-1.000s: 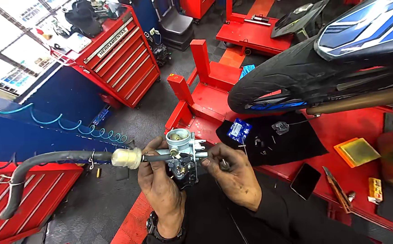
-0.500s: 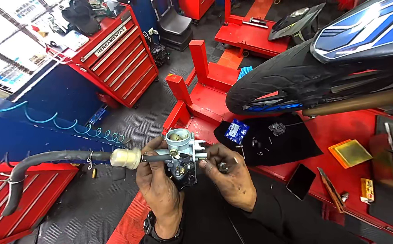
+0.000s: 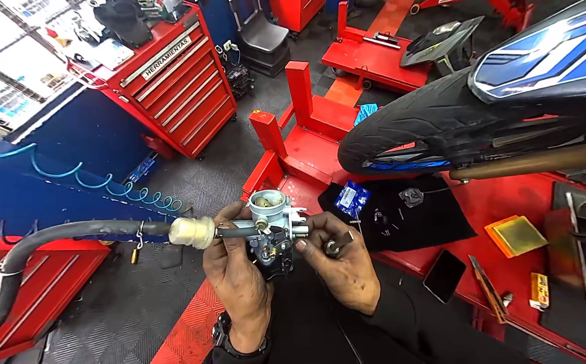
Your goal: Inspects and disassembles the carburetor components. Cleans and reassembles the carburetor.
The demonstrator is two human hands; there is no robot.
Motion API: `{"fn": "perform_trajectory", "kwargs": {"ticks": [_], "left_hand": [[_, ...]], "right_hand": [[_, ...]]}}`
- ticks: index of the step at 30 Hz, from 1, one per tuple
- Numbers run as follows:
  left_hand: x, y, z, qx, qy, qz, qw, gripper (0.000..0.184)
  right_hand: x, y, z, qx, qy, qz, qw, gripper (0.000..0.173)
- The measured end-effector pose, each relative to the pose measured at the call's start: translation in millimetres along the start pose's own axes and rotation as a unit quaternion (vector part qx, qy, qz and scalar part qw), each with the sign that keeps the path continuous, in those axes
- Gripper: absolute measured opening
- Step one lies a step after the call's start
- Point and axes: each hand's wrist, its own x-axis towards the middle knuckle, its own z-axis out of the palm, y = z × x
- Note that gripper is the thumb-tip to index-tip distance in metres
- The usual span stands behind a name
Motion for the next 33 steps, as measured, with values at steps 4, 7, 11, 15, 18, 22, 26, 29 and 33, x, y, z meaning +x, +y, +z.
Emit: {"fn": "perform_trajectory", "kwargs": {"ticks": [4, 7, 11, 15, 18, 22, 26, 29, 33], "left_hand": [[2.2, -0.2, -0.9, 0.001, -0.002, 0.0, 1.0, 0.031], [3.3, -0.7, -2.3, 0.002, -0.004, -0.003, 1.0, 0.031], [6.0, 0.3, -2.0, -0.007, -0.007, -0.021, 1.0, 0.032], [17.5, 7.8, -11.6, -0.001, 0.011, -0.053, 0.999, 0.035], [24.9, 14.5, -18.9, 0.001, 0.005, -0.06, 0.998, 0.034], [32.4, 23.1, -20.8, 0.001, -0.011, -0.054, 0.998, 0.034], [34.5, 29.2, -20.4, 0.004, -0.014, -0.055, 0.998, 0.033], [34.7, 30.9, -20.0, -0.009, -0.034, -0.047, 0.998, 0.032], [35.0, 31.0, -20.4, -0.03, -0.069, -0.029, 0.997, 0.03]], "right_hand": [[0.4, 4.6, 1.9, -0.003, 0.0, -0.012, 1.0, 0.009], [1.6, 1.4, 3.3, -0.008, -0.004, 0.008, 1.0, 0.02], [0.3, 0.9, -0.1, 0.009, -0.015, 0.054, 0.998, 0.038], [-16.0, 4.5, -32.6, -0.155, -0.052, -0.024, 0.986, 0.032], [-21.8, -6.2, -53.9, -0.296, -0.053, -0.159, 0.94, 0.023], [-12.1, -35.3, -68.5, -0.383, -0.072, -0.233, 0.891, 0.022], [-4.0, -50.1, -79.0, -0.409, -0.064, -0.252, 0.875, 0.021], [0.2, -55.6, -83.9, -0.412, -0.08, -0.247, 0.873, 0.023], [0.3, -59.5, -87.4, -0.417, -0.087, -0.241, 0.872, 0.022]]}}
